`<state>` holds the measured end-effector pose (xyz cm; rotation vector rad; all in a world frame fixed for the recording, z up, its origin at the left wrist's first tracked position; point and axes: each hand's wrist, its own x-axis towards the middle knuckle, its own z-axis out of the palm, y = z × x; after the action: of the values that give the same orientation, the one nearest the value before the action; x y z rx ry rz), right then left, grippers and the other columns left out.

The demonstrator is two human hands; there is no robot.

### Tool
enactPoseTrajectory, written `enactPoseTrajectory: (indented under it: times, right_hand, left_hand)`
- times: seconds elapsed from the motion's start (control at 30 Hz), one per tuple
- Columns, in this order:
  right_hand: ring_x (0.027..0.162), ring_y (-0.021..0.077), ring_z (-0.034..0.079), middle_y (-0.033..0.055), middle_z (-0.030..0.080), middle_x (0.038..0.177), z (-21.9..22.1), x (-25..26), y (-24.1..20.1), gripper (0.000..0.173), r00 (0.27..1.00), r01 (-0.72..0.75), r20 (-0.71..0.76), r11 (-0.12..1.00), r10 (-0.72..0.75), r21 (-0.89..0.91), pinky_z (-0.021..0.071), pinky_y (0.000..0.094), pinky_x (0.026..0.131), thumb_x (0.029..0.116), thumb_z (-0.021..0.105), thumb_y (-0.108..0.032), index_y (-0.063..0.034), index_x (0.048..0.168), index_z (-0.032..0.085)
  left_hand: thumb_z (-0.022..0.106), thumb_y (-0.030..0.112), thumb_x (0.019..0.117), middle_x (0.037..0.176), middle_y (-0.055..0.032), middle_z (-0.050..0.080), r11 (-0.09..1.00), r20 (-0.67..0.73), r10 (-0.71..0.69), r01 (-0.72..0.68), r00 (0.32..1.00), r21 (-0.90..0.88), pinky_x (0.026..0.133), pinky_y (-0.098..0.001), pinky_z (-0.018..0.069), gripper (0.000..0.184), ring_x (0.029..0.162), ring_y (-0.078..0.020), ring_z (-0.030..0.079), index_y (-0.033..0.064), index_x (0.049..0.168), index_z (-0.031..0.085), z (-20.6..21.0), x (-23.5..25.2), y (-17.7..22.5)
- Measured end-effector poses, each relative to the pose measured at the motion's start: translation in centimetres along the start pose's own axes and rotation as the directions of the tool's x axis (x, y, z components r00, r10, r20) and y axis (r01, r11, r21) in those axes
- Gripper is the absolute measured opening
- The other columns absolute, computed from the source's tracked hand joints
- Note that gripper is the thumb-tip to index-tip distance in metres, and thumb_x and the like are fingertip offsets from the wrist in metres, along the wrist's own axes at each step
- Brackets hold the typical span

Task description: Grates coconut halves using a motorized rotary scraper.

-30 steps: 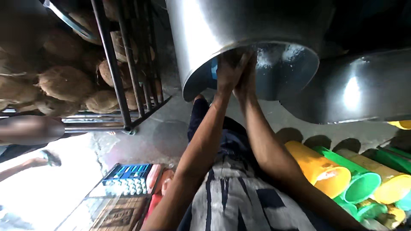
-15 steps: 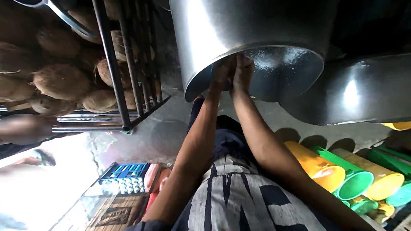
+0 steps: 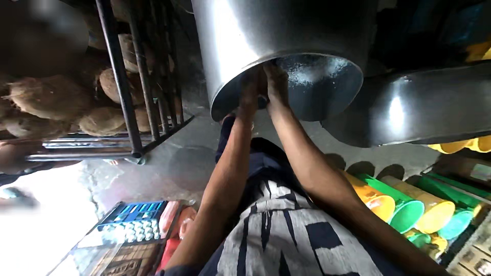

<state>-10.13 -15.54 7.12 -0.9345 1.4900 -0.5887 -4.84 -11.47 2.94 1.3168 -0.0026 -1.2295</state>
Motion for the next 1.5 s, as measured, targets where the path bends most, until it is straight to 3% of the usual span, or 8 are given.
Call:
enactPoseTrajectory:
  times: [0.23,0.5,0.7,0.8,0.87,1.0,1.13,1.5]
  right_hand:
    - [0.147,0.0263,0.039,0.0214,0.029,0.163,-4.2,-3.1,4.6,0.114,0.963,0.237,0.199,0.922,-0.182,-0.305,0.0401,0.0426,0.119,0.0854,0.081,-0.043,-0.0058,0.164,0.007]
    - [0.108,0.0178,0.065,0.0103,0.064,0.119,-7.1,-1.8,7.4,0.032,0.996,0.082,0.018,0.996,-0.083,0.043,0.0572,0.0385,0.095,0.1065,0.052,-0.022,0.0004,0.129,0.052]
    - [0.141,0.024,0.048,0.002,0.034,0.165,-9.8,-0.7,7.8,0.069,0.948,0.036,0.316,0.998,-0.017,-0.055,0.0535,0.0474,0.105,0.1045,0.056,-0.034,-0.0245,0.164,0.022]
    - [0.141,0.0228,0.048,0.0108,0.033,0.163,-10.2,-6.7,7.8,0.106,0.883,0.281,0.425,0.949,-0.198,-0.141,0.054,0.0415,0.106,0.0879,0.069,-0.06,-0.01,0.163,0.015]
    - [0.14,0.0229,0.048,0.0213,0.032,0.161,-8.4,-7.5,8.3,0.114,0.863,0.399,0.413,0.893,-0.29,-0.207,0.0494,0.0375,0.11,0.0831,0.08,-0.046,-0.0011,0.162,0.011]
    - [0.131,0.0156,0.055,0.0111,0.048,0.152,-5.6,-4.4,6.3,0.085,0.93,0.246,0.301,0.966,-0.212,-0.076,0.0506,0.0354,0.107,0.0932,0.072,-0.031,-0.0083,0.16,0.025]
    - [0.114,0.0213,0.064,0.0114,0.058,0.133,-2.9,-2.3,3.9,0.057,0.965,0.005,0.247,0.95,-0.087,0.314,0.0587,0.0419,0.094,0.1016,0.061,-0.022,-0.0099,0.152,0.036]
    - [0.112,0.0184,0.064,0.0079,0.064,0.125,-3.0,-0.9,2.2,0.045,0.995,-0.032,0.1,0.855,-0.023,0.517,0.0563,0.0403,0.095,0.1103,0.04,-0.041,-0.0091,0.142,0.047]
  left_hand:
    - [0.034,0.079,0.0951,0.091,-0.0068,0.067,0.921,0.081,-0.33,0.339,0.941,-0.193,0.071,-0.041,0.0589,0.077,0.081,-0.0193,0.066,0.0113,0.115,0.063,-3.7,-2.5,-0.3]
    - [0.021,0.054,0.1085,0.105,-0.0063,0.072,0.934,-0.061,-0.097,0.069,0.993,-0.351,0.085,-0.0417,0.0595,0.062,0.098,-0.0176,0.069,0.0119,0.122,0.064,-6.3,-6.3,-3.6]
    - [0.014,0.055,0.1078,0.109,-0.0005,0.074,0.963,-0.032,0.067,-0.073,0.997,-0.259,0.089,-0.0352,0.0596,0.066,0.101,-0.0112,0.069,0.0164,0.124,0.066,-6.1,-7.8,-1.1]
    - [0.019,0.052,0.1092,0.105,-0.0066,0.072,0.917,-0.187,-0.132,0.048,0.974,-0.397,0.084,-0.0432,0.0595,0.061,0.098,-0.0184,0.069,0.0119,0.123,0.063,-4.7,-6.9,-0.6]
    - [0.021,0.054,0.1089,0.1,-0.0054,0.07,0.926,-0.222,-0.19,0.1,0.956,-0.363,0.079,-0.0412,0.0591,0.059,0.092,-0.0169,0.068,0.0125,0.12,0.061,-3.3,-6.4,-0.7]
    - [0.027,0.071,0.1014,0.101,0.0028,0.064,1.0,-0.062,-0.006,0.007,0.998,0.012,0.083,-0.0305,0.0549,0.067,0.091,-0.0063,0.061,0.0163,0.125,0.058,-3.1,-6.0,-1.5]
    - [0.064,0.04,0.0987,0.134,-0.0116,0.059,0.961,0.037,0.213,-0.216,0.976,0.171,0.103,-0.0363,0.0535,0.078,0.118,-0.0135,0.061,0.0031,0.155,0.026,-1.0,-4.2,-0.2]
    - [0.065,0.056,0.0946,0.151,-0.0202,0.046,0.756,0.025,0.148,-0.129,0.989,0.641,0.108,-0.0475,0.0493,0.092,0.132,-0.0264,0.055,0.0065,0.159,0.021,3.3,-2.4,1.6]
